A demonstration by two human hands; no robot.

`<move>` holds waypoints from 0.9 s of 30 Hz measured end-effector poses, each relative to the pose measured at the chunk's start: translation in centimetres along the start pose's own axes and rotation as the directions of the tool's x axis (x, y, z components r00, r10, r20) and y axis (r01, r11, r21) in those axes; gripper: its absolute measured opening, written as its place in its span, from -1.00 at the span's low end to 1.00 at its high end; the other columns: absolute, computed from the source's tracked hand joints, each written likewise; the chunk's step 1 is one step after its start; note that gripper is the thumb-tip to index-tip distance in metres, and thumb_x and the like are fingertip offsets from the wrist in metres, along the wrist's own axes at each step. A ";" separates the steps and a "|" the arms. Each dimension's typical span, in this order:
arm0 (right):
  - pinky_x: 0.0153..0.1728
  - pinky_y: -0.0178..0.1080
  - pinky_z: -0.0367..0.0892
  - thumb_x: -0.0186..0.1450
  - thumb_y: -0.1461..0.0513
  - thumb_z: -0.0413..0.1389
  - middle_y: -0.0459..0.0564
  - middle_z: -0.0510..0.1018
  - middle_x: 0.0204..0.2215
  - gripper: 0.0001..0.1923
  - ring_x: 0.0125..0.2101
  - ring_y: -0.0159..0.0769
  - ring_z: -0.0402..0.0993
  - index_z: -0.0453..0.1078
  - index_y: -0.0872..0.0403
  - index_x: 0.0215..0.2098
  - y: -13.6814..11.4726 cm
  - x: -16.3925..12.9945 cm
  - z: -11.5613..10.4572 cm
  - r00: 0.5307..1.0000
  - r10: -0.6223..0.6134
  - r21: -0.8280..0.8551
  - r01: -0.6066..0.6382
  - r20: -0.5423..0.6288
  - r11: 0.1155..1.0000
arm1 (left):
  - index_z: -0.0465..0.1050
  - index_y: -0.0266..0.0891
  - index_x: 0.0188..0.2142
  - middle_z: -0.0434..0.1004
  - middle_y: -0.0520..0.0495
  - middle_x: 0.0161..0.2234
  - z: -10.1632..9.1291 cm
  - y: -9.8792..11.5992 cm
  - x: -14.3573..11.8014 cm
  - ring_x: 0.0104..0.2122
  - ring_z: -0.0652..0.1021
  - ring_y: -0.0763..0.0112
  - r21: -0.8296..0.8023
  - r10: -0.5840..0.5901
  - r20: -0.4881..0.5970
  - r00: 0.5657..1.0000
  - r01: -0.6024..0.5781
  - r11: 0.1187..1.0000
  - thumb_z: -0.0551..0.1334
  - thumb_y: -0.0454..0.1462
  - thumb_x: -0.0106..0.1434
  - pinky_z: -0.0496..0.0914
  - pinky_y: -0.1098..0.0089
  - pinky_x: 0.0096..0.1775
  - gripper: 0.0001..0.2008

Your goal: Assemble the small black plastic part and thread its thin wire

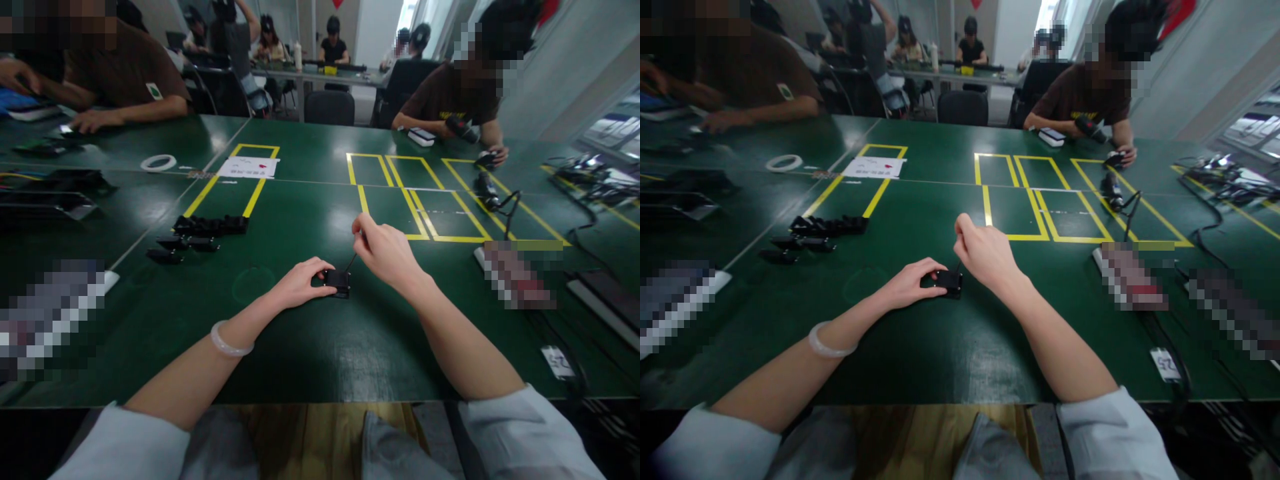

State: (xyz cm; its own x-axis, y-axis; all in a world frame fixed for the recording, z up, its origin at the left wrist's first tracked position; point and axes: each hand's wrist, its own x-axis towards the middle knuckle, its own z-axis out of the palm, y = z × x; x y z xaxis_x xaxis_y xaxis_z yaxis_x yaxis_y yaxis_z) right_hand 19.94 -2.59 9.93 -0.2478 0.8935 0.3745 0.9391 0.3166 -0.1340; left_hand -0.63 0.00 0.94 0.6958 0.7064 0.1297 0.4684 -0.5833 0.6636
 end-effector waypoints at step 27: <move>-0.52 -0.31 -0.08 0.29 0.24 -0.16 -0.10 0.46 -0.55 -0.79 -0.58 -0.40 0.27 0.27 0.04 -0.20 1.0 -0.6 0.9 0.999 0.016 0.003 -0.016 0.033 1.000 | 0.40 -0.15 -0.07 0.41 -0.03 -0.18 0.1 -0.2 -0.1 -0.23 0.48 0.33 -0.044 -0.005 0.004 1.000 0.005 0.999 0.27 -0.08 0.18 0.35 0.34 -0.17 -0.64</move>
State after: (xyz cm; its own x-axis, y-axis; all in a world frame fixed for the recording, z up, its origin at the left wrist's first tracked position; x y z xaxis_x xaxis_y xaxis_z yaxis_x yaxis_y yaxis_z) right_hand 20.84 -2.52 8.74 -0.2404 0.9086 0.3414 0.9423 0.3030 -0.1427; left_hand -0.78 -0.01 0.76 0.6956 0.7077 0.1241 0.4476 -0.5619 0.6957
